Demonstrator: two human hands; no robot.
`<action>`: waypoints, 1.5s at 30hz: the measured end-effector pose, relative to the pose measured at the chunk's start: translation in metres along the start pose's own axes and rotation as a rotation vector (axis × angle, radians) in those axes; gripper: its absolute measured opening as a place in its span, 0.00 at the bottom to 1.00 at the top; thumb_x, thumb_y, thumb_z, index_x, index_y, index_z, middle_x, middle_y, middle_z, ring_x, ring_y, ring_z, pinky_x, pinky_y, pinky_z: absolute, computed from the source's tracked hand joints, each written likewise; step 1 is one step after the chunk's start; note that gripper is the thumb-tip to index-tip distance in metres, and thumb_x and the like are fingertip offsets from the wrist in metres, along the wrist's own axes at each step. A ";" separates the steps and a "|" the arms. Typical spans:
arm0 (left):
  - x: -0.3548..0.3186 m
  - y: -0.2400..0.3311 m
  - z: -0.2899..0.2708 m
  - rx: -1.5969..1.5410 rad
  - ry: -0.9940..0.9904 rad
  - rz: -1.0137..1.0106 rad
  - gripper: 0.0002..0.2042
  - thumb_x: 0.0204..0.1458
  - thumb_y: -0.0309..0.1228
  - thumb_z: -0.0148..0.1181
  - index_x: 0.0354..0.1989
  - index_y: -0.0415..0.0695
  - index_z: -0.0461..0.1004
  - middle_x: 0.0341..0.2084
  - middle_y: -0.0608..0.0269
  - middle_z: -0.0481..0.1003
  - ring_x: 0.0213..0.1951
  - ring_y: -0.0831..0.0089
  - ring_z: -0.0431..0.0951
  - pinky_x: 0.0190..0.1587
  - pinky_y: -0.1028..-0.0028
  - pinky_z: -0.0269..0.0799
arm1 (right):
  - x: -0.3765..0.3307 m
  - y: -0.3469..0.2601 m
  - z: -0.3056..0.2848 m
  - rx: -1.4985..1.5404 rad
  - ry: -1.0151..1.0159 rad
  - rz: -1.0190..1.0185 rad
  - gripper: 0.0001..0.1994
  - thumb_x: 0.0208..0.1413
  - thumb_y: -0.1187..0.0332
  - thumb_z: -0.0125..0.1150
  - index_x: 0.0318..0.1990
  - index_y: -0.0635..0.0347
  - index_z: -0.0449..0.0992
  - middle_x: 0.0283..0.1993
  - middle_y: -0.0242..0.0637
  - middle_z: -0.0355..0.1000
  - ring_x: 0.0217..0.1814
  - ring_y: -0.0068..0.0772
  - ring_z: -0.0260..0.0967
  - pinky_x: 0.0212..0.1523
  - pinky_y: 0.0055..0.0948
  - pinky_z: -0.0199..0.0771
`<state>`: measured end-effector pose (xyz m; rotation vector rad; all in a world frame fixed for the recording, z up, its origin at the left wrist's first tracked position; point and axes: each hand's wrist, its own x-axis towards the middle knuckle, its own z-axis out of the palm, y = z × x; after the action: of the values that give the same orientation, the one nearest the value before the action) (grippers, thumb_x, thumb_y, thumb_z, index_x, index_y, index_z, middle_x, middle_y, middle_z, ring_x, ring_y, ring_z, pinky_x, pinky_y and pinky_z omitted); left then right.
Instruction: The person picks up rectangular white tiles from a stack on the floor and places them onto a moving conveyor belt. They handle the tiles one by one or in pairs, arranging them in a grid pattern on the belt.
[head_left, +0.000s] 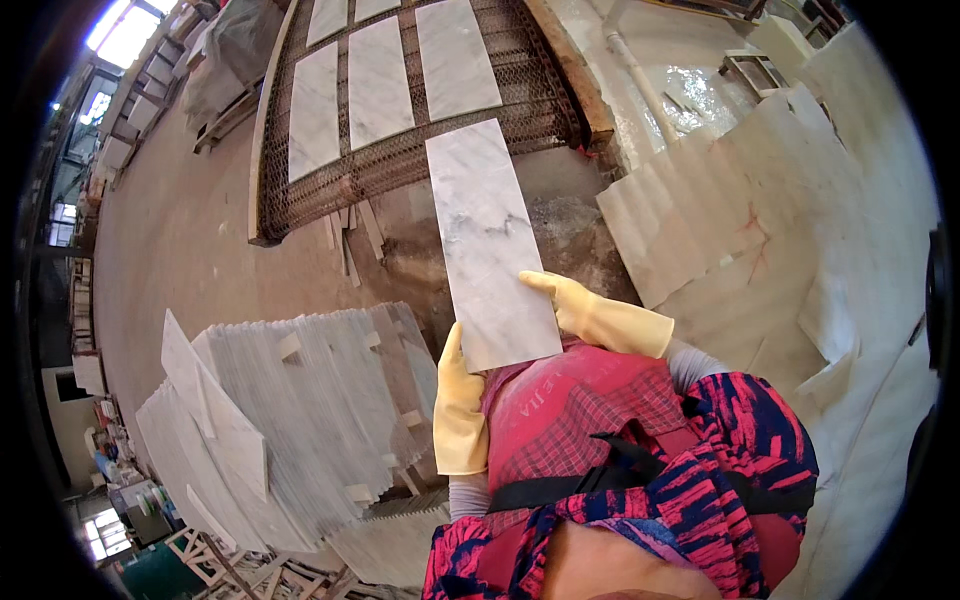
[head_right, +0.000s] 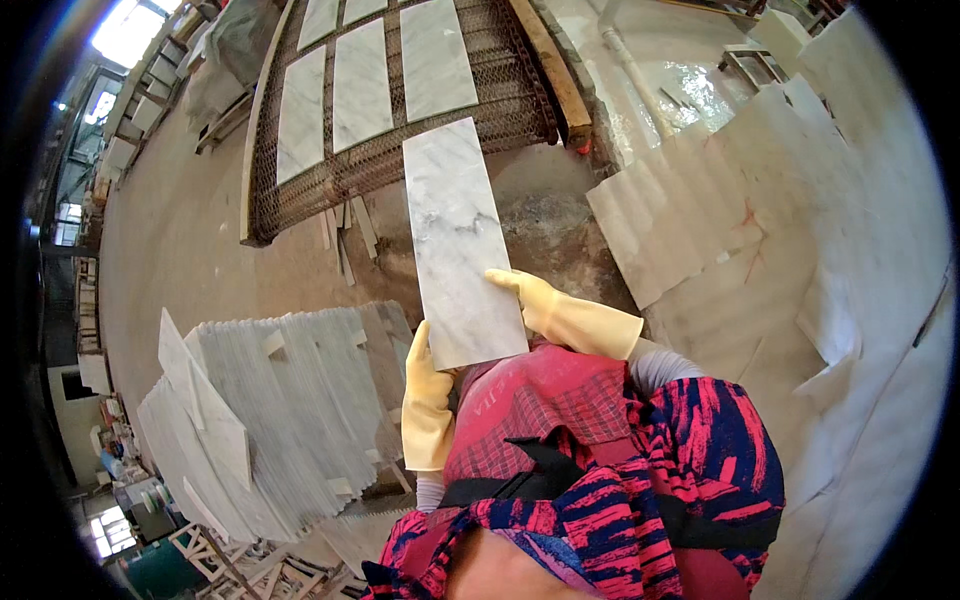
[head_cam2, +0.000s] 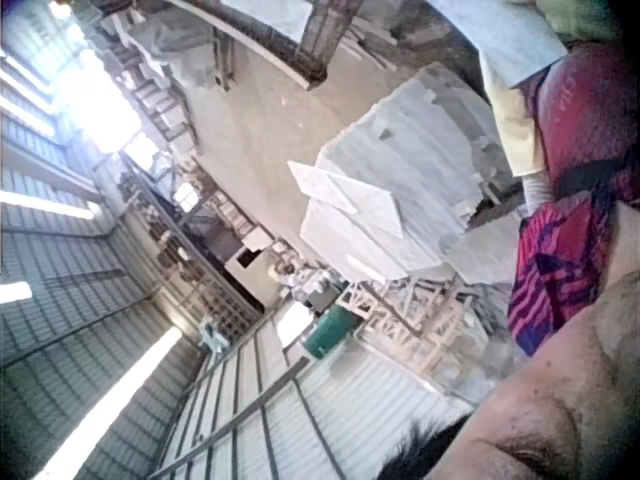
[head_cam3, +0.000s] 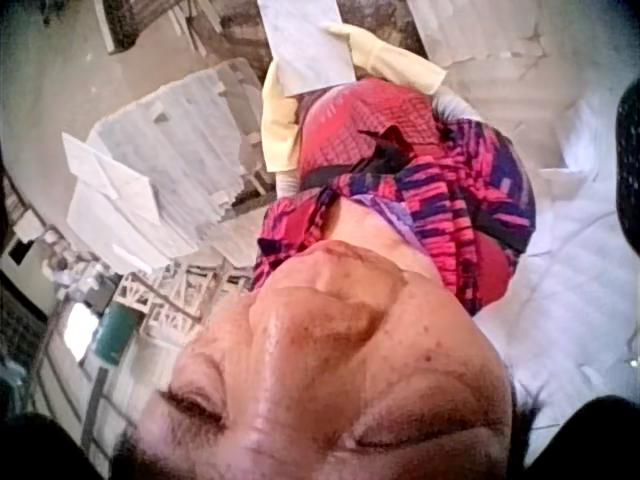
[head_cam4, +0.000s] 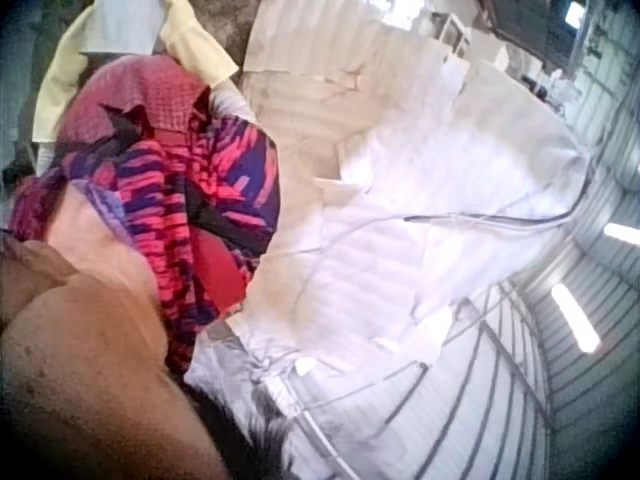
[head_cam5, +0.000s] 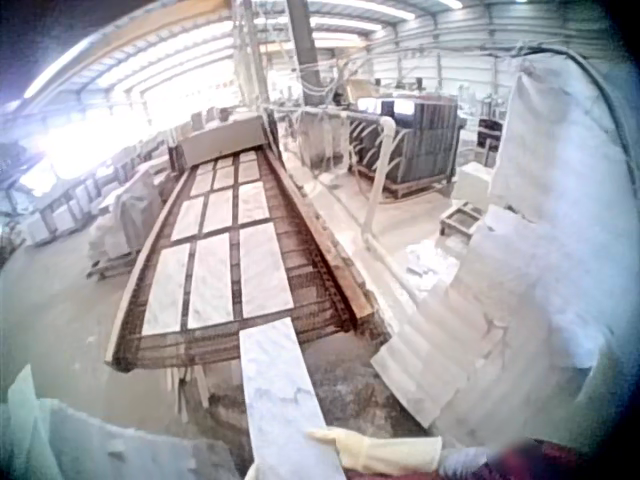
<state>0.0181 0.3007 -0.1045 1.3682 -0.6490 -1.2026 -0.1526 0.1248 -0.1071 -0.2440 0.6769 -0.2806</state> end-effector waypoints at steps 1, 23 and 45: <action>0.002 -0.017 -0.004 -0.040 0.029 -0.030 0.32 0.57 0.07 0.54 0.71 0.35 0.58 0.62 0.49 0.70 0.60 0.56 0.75 0.58 0.57 0.77 | 0.002 0.002 -0.004 0.022 0.016 0.025 0.27 0.66 0.57 0.58 0.67 0.64 0.68 0.66 0.46 0.71 0.68 0.45 0.69 0.70 0.50 0.65; 0.038 -0.012 -0.007 -0.552 0.193 -0.635 0.25 0.66 0.48 0.56 0.62 0.42 0.72 0.58 0.56 0.76 0.57 0.56 0.76 0.59 0.51 0.74 | 0.061 -0.022 -0.022 0.040 0.156 -0.049 0.27 0.68 0.51 0.55 0.66 0.61 0.71 0.67 0.41 0.72 0.69 0.42 0.68 0.72 0.43 0.61; 0.042 -0.027 -0.035 -0.573 0.023 -0.649 0.22 0.67 0.45 0.55 0.61 0.41 0.72 0.55 0.52 0.77 0.53 0.53 0.78 0.57 0.48 0.74 | 0.048 0.016 0.000 -0.039 0.480 -0.231 0.26 0.68 0.50 0.55 0.64 0.60 0.73 0.64 0.40 0.74 0.65 0.38 0.69 0.68 0.41 0.64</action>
<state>0.0562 0.2817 -0.1479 1.1114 0.1938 -1.7110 -0.1142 0.1241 -0.1400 -0.2966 1.1314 -0.5573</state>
